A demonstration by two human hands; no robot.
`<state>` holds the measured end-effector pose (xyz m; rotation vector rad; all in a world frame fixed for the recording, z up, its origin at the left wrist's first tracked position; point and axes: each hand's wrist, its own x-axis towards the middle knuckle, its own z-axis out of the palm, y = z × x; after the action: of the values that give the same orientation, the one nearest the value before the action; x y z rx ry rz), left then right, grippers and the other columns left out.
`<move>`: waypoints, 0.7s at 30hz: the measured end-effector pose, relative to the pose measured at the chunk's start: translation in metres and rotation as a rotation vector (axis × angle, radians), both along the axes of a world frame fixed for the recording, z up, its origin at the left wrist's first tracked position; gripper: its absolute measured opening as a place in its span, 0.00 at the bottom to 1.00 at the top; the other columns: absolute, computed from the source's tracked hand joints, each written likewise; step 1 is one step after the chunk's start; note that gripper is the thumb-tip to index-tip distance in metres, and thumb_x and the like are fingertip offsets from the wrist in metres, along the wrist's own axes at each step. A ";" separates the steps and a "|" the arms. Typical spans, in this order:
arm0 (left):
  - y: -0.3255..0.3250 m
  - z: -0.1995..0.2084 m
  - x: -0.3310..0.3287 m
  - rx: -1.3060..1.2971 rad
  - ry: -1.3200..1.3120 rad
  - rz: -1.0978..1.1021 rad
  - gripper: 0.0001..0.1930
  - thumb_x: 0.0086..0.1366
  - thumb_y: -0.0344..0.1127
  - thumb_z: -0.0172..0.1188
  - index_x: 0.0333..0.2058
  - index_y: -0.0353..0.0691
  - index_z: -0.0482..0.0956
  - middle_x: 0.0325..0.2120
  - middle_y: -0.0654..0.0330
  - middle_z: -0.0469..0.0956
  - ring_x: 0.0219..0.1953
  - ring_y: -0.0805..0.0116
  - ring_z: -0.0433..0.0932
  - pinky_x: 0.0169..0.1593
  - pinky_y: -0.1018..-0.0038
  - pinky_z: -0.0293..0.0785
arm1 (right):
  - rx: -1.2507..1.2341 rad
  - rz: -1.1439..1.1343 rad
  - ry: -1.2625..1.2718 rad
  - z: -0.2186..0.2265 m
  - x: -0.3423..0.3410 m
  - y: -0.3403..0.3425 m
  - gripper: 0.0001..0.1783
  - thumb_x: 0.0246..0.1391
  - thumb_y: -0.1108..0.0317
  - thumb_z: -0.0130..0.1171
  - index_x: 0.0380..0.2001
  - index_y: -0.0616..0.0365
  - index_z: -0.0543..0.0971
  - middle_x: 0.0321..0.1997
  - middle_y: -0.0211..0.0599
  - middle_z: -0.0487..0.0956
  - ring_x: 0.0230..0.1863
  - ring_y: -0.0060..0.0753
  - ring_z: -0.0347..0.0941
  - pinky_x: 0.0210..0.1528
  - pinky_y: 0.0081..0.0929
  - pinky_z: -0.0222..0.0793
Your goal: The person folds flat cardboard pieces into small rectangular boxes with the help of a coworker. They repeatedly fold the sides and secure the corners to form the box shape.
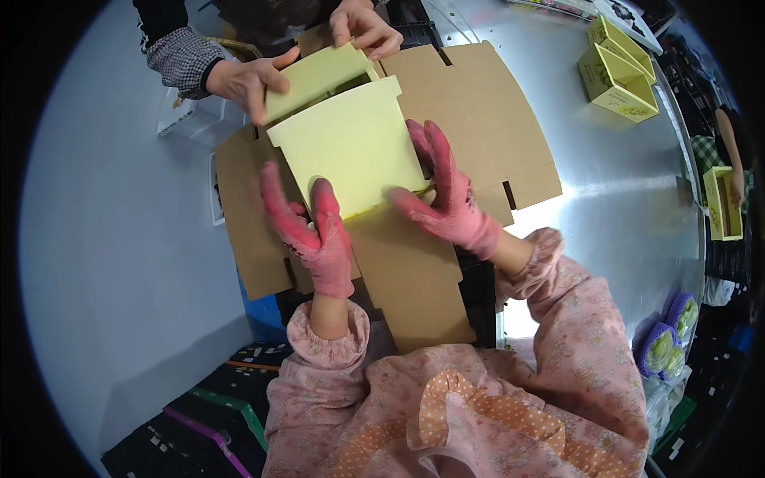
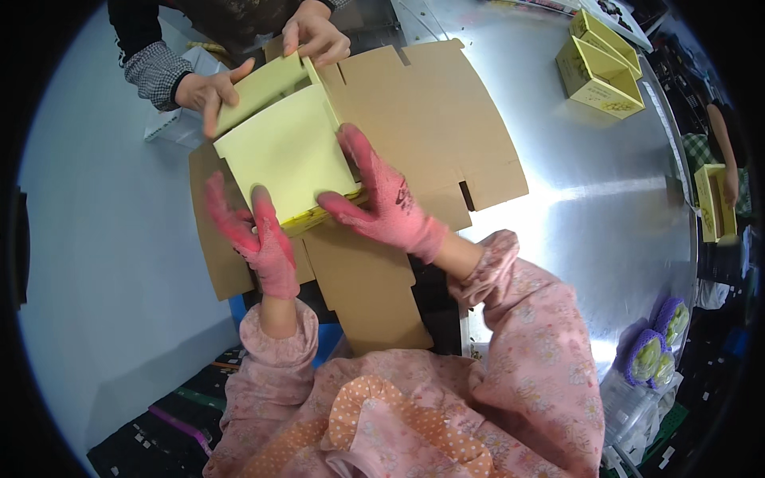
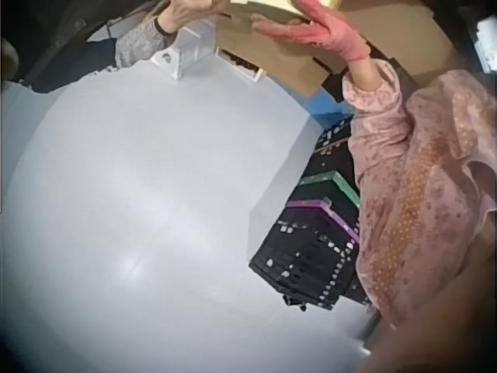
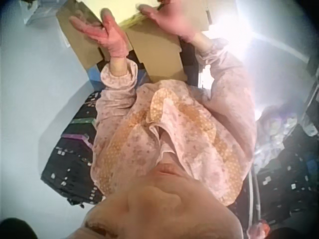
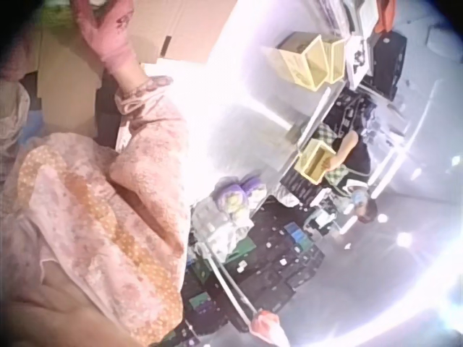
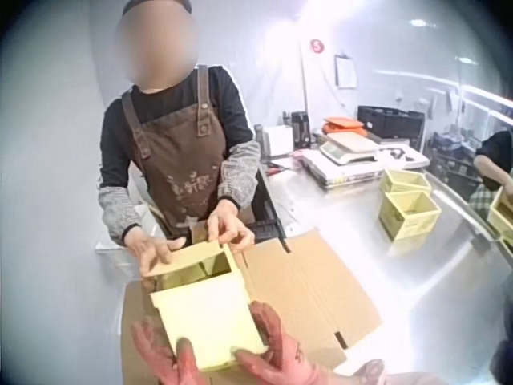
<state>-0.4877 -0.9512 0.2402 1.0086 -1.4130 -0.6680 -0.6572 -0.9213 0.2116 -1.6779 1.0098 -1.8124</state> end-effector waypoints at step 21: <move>-0.023 0.064 0.030 -0.135 -1.747 -0.489 0.25 0.54 0.54 0.62 0.38 0.37 0.77 0.33 0.54 0.78 0.46 0.59 0.74 0.67 0.55 0.54 | -0.165 0.176 1.084 0.054 -0.041 -0.028 0.23 0.42 0.59 0.68 0.43 0.55 0.76 0.42 0.34 0.77 0.50 0.39 0.73 0.67 0.52 0.57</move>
<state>-0.4573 -0.9745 0.3045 1.1007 -3.2129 0.2110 -0.6986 -0.9489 0.2660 -2.8235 1.0269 -0.7947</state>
